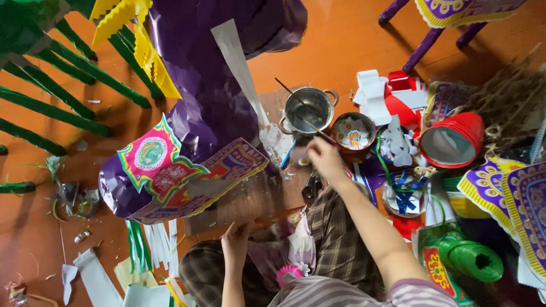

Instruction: Decorating a purple paper horse model with colorful paper and glue

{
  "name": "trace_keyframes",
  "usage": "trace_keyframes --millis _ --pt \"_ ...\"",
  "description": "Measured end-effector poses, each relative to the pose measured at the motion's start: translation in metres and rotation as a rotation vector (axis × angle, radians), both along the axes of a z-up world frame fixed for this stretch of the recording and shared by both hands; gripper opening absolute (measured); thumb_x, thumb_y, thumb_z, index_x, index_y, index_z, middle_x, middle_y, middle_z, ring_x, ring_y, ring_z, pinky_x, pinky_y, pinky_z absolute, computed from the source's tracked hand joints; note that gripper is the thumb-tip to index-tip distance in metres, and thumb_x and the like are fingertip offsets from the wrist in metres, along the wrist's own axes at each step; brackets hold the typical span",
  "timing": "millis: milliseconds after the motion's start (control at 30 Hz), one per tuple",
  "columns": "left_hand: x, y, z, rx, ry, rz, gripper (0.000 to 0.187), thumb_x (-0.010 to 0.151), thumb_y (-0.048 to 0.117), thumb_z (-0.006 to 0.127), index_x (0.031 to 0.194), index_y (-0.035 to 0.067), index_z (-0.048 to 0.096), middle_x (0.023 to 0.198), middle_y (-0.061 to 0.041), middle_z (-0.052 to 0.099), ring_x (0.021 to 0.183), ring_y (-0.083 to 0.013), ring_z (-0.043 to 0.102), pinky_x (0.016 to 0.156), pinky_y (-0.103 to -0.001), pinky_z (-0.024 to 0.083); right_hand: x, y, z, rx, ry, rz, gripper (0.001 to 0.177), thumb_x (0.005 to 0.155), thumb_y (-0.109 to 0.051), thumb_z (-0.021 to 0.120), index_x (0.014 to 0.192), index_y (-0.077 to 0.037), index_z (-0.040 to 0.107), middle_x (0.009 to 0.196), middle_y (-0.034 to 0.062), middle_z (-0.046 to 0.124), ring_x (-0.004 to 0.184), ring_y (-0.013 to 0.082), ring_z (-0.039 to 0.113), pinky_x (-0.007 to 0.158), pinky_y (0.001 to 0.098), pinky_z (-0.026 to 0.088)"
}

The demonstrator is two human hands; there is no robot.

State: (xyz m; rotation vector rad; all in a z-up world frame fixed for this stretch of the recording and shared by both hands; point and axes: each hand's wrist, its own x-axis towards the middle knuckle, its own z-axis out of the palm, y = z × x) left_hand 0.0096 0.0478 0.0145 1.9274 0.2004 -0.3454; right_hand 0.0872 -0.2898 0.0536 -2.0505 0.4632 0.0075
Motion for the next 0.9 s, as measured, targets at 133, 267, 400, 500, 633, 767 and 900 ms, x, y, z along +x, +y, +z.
trace_keyframes --millis 133,267,400,500,633,767,900 --pt "0.006 -0.003 0.015 -0.006 0.125 0.035 0.022 0.091 0.016 0.075 0.109 0.005 0.081 0.094 -0.006 0.083 0.082 -0.0169 0.075 0.074 -0.028 0.057 0.078 -0.028 -0.06 -0.35 -0.283 -0.187 0.005 0.091 -0.008 0.062 0.096 -0.007 0.065 0.08 0.0106 0.074 0.066 0.031 0.069 0.06 0.0427 0.053" --pt "0.007 -0.004 -0.007 0.129 0.124 -0.038 0.024 0.092 0.018 0.073 0.111 0.005 0.078 0.088 -0.003 0.081 0.072 -0.0135 0.071 0.067 -0.026 0.055 0.142 -0.03 -0.127 -0.57 -0.261 -0.125 0.018 0.092 0.011 0.045 0.086 0.001 0.059 0.066 0.0135 0.064 0.056 0.0257 0.064 0.05 0.0326 0.057" --pt "0.011 -0.001 -0.017 0.135 0.176 -0.102 0.021 0.096 0.018 0.069 0.112 0.007 0.077 0.075 -0.003 0.072 0.062 -0.0155 0.058 0.064 -0.029 0.048 0.158 -0.023 -0.157 -0.455 -0.045 -0.104 0.011 0.085 -0.001 0.052 0.09 0.0 0.061 0.076 0.0231 0.069 0.066 0.0419 0.067 0.062 0.0487 0.057" --pt "0.008 0.012 -0.056 -0.012 0.199 -0.027 0.021 0.096 0.01 0.068 0.113 0.003 0.077 0.08 -0.008 0.073 0.068 -0.0182 0.062 0.068 -0.031 0.05 0.155 -0.02 -0.154 -0.298 0.077 -0.087 0.015 0.086 -0.016 0.054 0.095 -0.005 0.06 0.087 0.0249 0.071 0.079 0.0479 0.066 0.077 0.0537 0.052" --pt "0.011 0.016 -0.07 -0.017 0.278 0.046 0.02 0.095 0.012 0.07 0.109 0.0 0.079 0.086 -0.01 0.079 0.075 -0.0181 0.071 0.072 -0.03 0.053 0.153 -0.022 -0.161 -0.363 0.163 0.025 0.022 0.088 -0.018 0.05 0.105 -0.007 0.058 0.101 0.0237 0.074 0.095 0.048 0.066 0.093 0.051 0.046" --pt "0.009 0.014 -0.072 -0.005 0.21 0.028 0.021 0.093 0.014 0.072 0.107 0.0 0.08 0.088 -0.009 0.083 0.077 -0.0173 0.076 0.073 -0.028 0.056 0.144 -0.021 -0.154 -0.409 0.135 0.046 0.018 0.089 -0.018 0.048 0.1 -0.009 0.059 0.095 0.0182 0.075 0.095 0.0412 0.067 0.103 0.0448 0.035" --pt "0.004 0.012 -0.07 -0.08 0.158 0.052 0.018 0.096 0.009 0.067 0.1 -0.004 0.078 0.079 -0.011 0.078 0.069 -0.0178 0.068 0.066 -0.029 0.052 0.134 -0.029 -0.133 -0.381 0.089 0.051 0.018 0.088 -0.017 0.05 0.099 -0.009 0.062 0.091 0.013 0.076 0.088 0.0359 0.07 0.093 0.0421 0.044"
